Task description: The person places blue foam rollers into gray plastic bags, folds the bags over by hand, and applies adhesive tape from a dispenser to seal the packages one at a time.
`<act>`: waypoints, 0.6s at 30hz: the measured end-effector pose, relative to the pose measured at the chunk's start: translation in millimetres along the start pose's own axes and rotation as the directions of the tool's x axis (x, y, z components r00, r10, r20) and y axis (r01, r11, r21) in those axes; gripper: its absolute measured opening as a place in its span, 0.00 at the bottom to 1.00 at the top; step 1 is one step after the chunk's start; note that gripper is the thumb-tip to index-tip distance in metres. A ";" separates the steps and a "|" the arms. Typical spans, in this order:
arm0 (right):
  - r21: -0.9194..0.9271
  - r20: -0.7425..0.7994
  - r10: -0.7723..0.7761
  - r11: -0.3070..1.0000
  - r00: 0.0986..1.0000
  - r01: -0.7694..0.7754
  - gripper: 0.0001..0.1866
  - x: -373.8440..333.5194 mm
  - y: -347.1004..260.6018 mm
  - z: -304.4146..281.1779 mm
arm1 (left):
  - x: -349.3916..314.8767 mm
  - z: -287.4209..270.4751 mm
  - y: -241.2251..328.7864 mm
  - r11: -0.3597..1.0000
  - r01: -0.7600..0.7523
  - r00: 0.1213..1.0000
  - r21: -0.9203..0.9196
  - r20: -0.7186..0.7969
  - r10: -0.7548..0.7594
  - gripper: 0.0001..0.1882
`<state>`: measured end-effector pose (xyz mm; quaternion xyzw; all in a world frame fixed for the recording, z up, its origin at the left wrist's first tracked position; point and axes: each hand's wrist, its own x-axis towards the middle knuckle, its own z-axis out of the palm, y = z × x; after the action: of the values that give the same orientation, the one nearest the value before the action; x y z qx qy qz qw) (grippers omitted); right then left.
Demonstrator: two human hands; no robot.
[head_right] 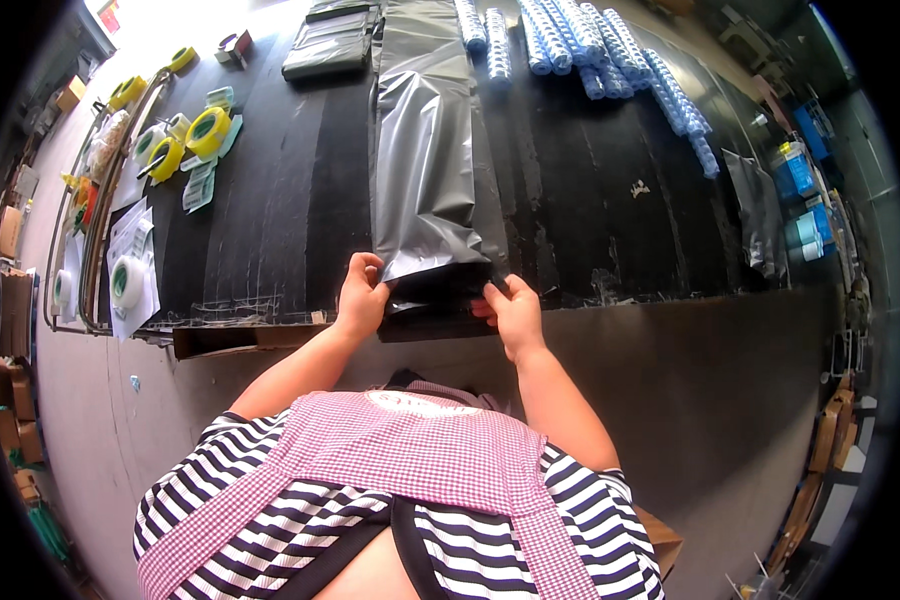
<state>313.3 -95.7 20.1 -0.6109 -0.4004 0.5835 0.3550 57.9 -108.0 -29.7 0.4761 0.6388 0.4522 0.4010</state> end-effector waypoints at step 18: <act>-0.507 -0.199 -0.453 0.807 0.869 0.305 0.11 7.8 -26.9 -29.7 | 13.5 -30.7 37.8 0.602 -0.597 0.798 0.531 0.309 0.518 0.25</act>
<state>340.9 -76.1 42.9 -0.6673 -0.5809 0.2845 0.3693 35.1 -95.7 13.7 0.7803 0.5412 0.2956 0.1043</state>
